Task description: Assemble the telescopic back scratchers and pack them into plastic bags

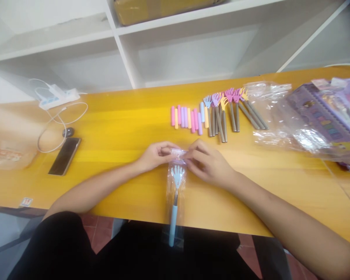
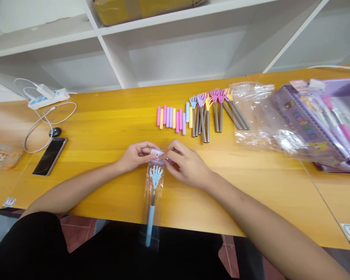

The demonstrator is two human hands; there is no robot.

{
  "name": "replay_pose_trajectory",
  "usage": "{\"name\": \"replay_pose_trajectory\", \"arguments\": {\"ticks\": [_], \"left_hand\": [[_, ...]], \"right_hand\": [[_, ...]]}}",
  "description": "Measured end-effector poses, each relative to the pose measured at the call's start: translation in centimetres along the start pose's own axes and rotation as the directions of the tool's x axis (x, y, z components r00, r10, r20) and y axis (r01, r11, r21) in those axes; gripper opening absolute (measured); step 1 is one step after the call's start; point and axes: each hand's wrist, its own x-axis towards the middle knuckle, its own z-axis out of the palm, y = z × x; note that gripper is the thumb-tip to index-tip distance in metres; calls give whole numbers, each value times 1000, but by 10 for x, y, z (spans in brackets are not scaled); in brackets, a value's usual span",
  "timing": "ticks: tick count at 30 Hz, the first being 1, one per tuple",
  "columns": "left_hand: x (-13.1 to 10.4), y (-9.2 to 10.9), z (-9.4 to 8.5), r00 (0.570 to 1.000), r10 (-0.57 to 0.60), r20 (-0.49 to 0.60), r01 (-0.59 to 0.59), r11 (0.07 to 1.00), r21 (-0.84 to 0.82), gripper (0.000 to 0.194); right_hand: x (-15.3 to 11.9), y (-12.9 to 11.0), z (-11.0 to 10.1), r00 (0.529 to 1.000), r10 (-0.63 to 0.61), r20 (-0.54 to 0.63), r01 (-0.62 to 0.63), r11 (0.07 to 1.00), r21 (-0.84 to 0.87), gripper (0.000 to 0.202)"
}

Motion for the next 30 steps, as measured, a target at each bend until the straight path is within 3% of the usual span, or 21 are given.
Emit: {"name": "replay_pose_trajectory", "arguments": {"ticks": [5, 7, 9, 12, 17, 30], "left_hand": [[-1, 2, 4, 997, 14, -73, -6, 994, 113, 40], [-1, 2, 6, 996, 26, -90, -13, 991, 134, 38], [-2, 1, 7, 995, 44, -89, -32, 990, 139, 36], [-2, 0, 8, 994, 73, -83, -61, 988, 145, 34], [-1, -2, 5, 996, 61, -67, -55, 994, 94, 38], [0, 3, 6, 998, 32, -58, -30, 999, 25, 43]], "right_hand": [[1, -7, 0, 998, 56, 16, -56, 998, 8, 12], [2, -9, 3, 987, 154, -41, -153, 988, 37, 5], [2, -11, 7, 958, 275, -80, -267, 959, 99, 14], [2, -12, 15, 919, 393, -23, -382, 904, 194, 29], [3, -12, 23, 863, 502, 57, -486, 795, 363, 35], [8, -17, 19, 837, 536, 112, -531, 747, 400, 37]]}}
